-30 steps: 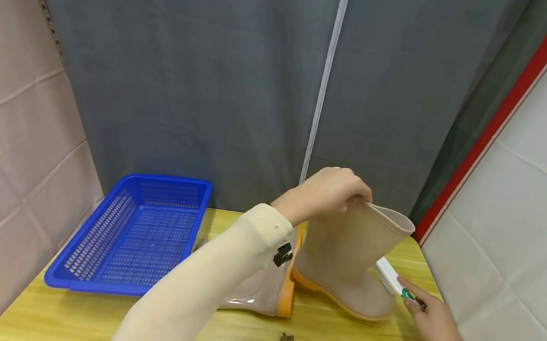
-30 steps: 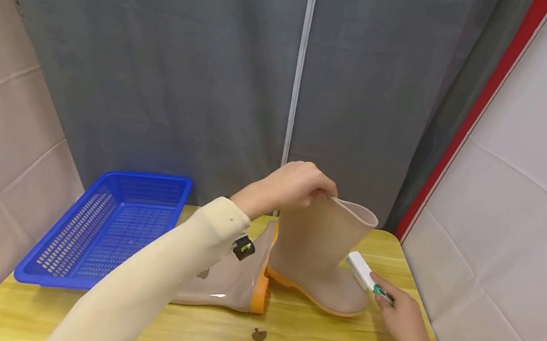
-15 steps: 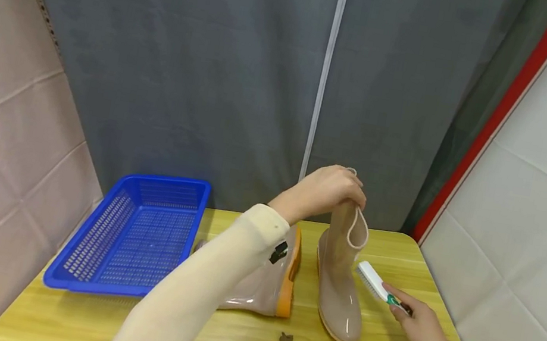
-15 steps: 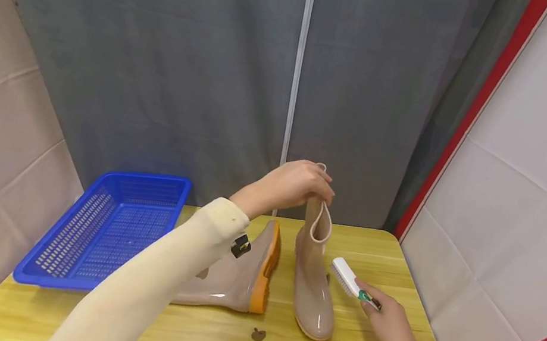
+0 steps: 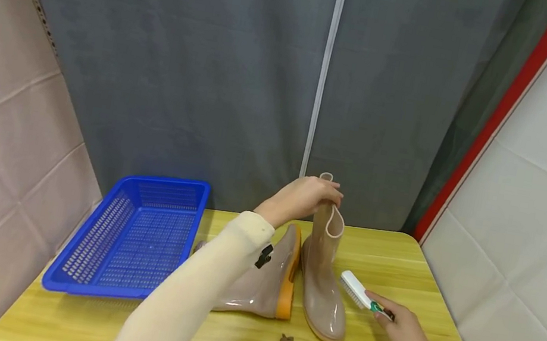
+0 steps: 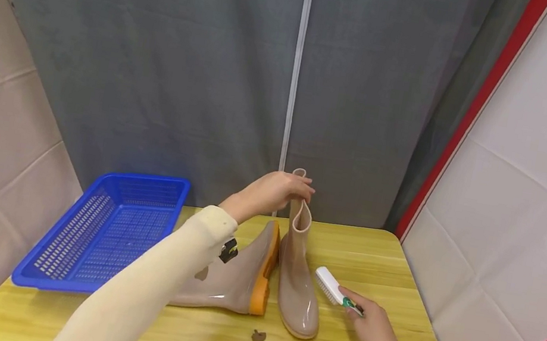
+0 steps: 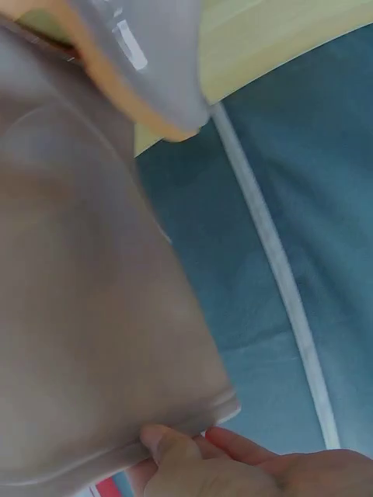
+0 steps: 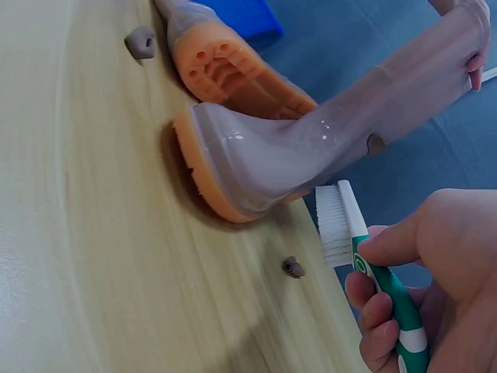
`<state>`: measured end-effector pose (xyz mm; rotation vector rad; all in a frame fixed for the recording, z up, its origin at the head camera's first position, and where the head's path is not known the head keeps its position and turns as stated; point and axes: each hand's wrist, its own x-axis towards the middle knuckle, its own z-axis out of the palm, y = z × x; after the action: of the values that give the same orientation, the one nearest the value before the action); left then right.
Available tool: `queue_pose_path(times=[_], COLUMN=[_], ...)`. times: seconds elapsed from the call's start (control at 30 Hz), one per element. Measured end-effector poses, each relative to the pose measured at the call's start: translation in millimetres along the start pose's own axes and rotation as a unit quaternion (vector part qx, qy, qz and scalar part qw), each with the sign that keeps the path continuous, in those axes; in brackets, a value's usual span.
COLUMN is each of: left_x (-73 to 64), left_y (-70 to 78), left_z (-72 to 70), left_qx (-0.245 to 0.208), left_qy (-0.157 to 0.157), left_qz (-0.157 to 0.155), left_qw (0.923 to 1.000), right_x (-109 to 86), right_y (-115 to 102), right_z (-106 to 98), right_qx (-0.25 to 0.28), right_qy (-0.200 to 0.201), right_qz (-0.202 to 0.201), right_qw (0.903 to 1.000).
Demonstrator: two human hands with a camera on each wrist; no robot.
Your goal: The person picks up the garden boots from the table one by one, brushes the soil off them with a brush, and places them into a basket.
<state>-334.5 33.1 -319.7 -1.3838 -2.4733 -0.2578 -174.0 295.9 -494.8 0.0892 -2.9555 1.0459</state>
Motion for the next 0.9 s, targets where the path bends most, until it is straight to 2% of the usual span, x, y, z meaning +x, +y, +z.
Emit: queue_pose_path(times=[0.1, 0.17, 0.27, 0.4, 0.47, 0.57, 0.63, 0.7, 0.8, 0.9], left_x=[-5.6, -8.3, -10.9, -11.6, -11.3, -12.2, -14.5, -18.1, -24.6, -32.6], left_y=[2.2, 9.4, 27.5, 52.6, 60.6, 65.2, 65.1, 64.4, 64.5, 67.4], left_z=[-3.6, -9.7, -19.6, -25.8, -24.9, -20.5, -16.9, -13.6, -11.1, -13.2], left_qx=[0.040, 0.063, 0.104, 0.187, 0.246, 0.321, 0.342, 0.340, 0.317, 0.299], left_qy=[-0.020, -0.039, -0.074, -0.102, -0.108, -0.105, -0.088, -0.063, -0.022, 0.003], left_qz=[0.009, 0.037, 0.093, 0.128, 0.127, 0.119, 0.116, 0.118, 0.112, 0.106], left_qw=[0.9990, 0.9965, 0.9875, 0.9685, 0.9549, 0.9338, 0.9283, 0.9309, 0.9415, 0.9485], right_x=[-0.5, -1.1, -1.8, -0.3, 1.8, 3.7, 2.8, 0.1, -5.2, -9.3], right_y=[0.4, 0.4, 0.6, 1.3, 1.3, 0.7, -0.6, -2.8, -8.6, -15.5], right_z=[2.7, 3.8, 5.2, 4.8, 4.0, 5.4, 6.4, 6.7, 5.6, 4.5], right_qx=[0.002, 0.002, 0.000, 0.005, 0.005, 0.005, 0.006, 0.011, 0.014, 0.010], right_qy=[-0.008, -0.013, -0.017, -0.018, -0.017, -0.015, -0.017, -0.018, -0.020, -0.018], right_qz=[0.007, 0.010, 0.009, 0.008, 0.005, 0.000, 0.000, 0.002, -0.005, -0.011], right_qw=[0.9999, 0.9999, 0.9998, 0.9998, 0.9998, 0.9999, 0.9998, 0.9998, 0.9997, 0.9997])
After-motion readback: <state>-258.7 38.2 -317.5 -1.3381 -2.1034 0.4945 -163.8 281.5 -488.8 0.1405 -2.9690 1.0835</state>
